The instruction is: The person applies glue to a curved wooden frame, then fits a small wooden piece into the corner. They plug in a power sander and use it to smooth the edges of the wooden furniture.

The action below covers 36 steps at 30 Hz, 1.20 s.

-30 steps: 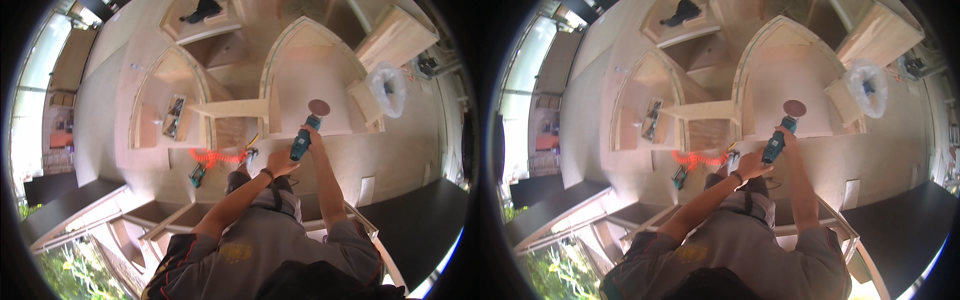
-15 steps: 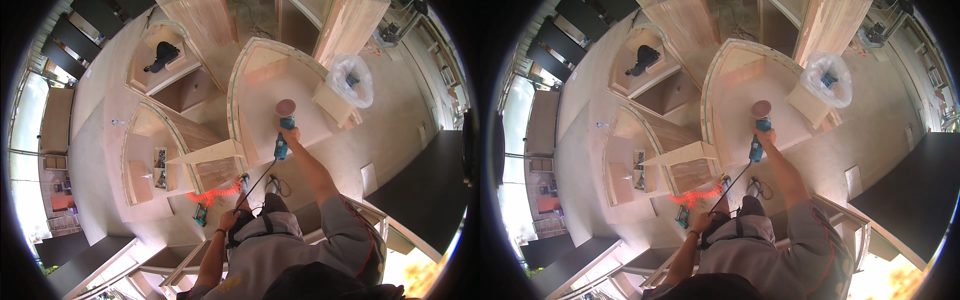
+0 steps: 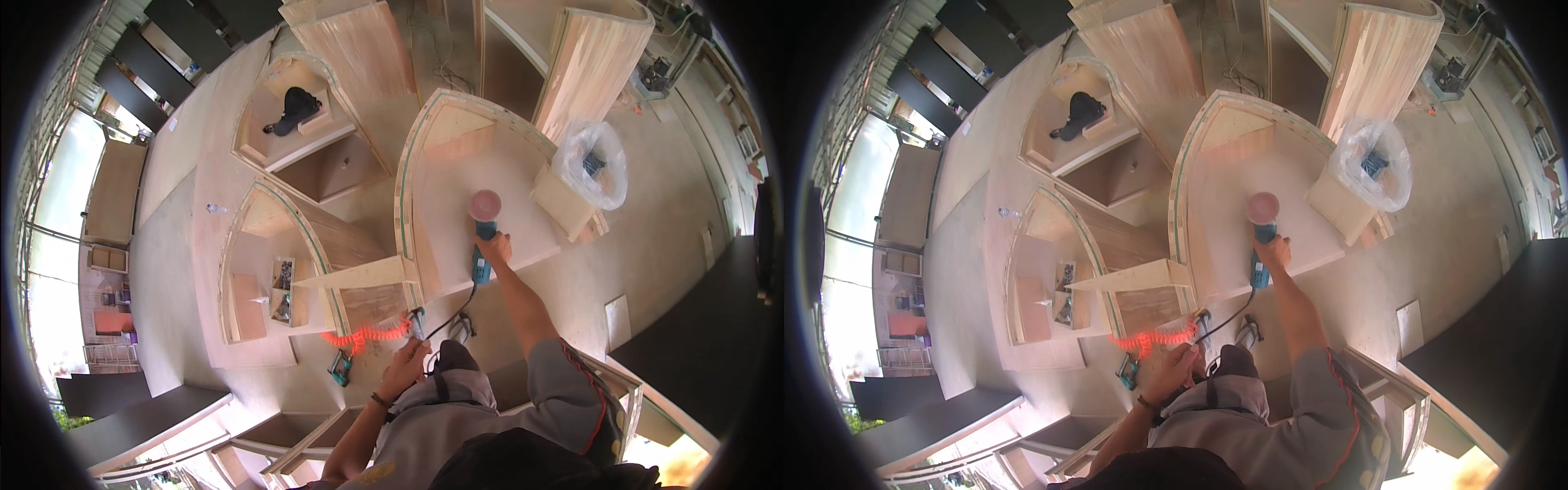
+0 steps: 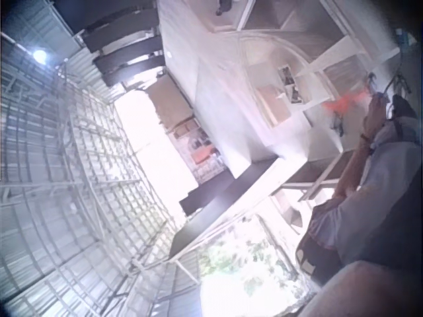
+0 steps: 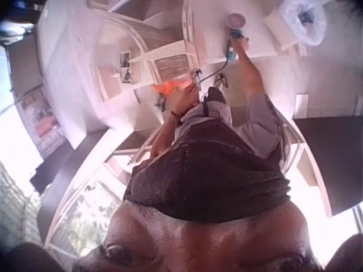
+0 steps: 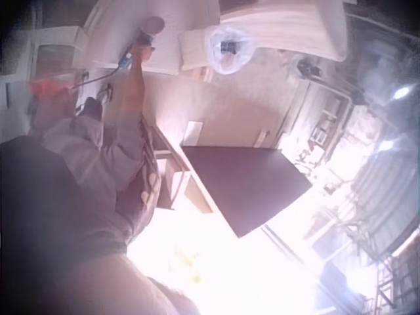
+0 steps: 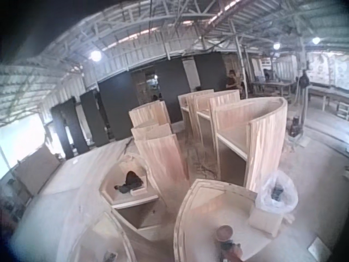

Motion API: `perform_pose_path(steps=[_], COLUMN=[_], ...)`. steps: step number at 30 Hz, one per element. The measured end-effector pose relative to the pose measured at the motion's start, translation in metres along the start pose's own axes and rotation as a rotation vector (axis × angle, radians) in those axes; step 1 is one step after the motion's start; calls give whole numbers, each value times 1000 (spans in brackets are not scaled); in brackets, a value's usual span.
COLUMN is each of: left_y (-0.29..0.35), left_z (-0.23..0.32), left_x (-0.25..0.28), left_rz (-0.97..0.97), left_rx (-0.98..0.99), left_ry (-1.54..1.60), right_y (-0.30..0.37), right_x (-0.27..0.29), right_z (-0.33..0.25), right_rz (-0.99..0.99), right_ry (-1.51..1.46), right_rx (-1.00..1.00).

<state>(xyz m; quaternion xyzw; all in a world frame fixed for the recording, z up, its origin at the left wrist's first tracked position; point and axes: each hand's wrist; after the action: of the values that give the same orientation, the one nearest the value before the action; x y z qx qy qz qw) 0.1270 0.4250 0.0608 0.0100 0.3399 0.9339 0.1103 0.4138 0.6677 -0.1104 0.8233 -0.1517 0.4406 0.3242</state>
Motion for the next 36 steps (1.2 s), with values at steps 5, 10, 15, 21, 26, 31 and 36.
perform_pose_path(steps=[5, 10, 15, 21, 26, 31, 36], left_y=[0, -19, -47, -75, -61, -64, -68], left_z=[25, 48, 40, 68, 72, 46, 44], left_x=[-22, -36, -38, -34, -13, -9, -29], left_rz=[-89, -229, -189, -250, -247, -240, 13], left_rx=[13, 199, 234, 215, 242, 271, 187], left_ry=[205, 622, 983, 1122, 1078, 1034, 929], right_y=[5, 22, 158, 300, 306, 252, 210], right_x=[0, -13, 7, 33, 78, 44, 59], right_z=[11, 54, 77, 132, 178, 248, 221], right_rz=[-46, 263, -169, -495, -81, 177, -133], right_ry=[-95, -278, -823, -761, -160, 121, -461], right_rx=[49, 63, 137, 277, 419, 195, 33])
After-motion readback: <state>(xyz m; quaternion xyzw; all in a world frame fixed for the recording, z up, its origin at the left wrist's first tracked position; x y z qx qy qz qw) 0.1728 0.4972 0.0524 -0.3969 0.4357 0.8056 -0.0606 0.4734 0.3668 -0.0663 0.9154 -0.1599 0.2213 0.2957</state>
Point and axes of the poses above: each hand's wrist, its own y-axis away from the middle knuckle, its own x-axis out of the back of the hand, z = x × y, and after that the axes turned 6 degrees about y, right-handed
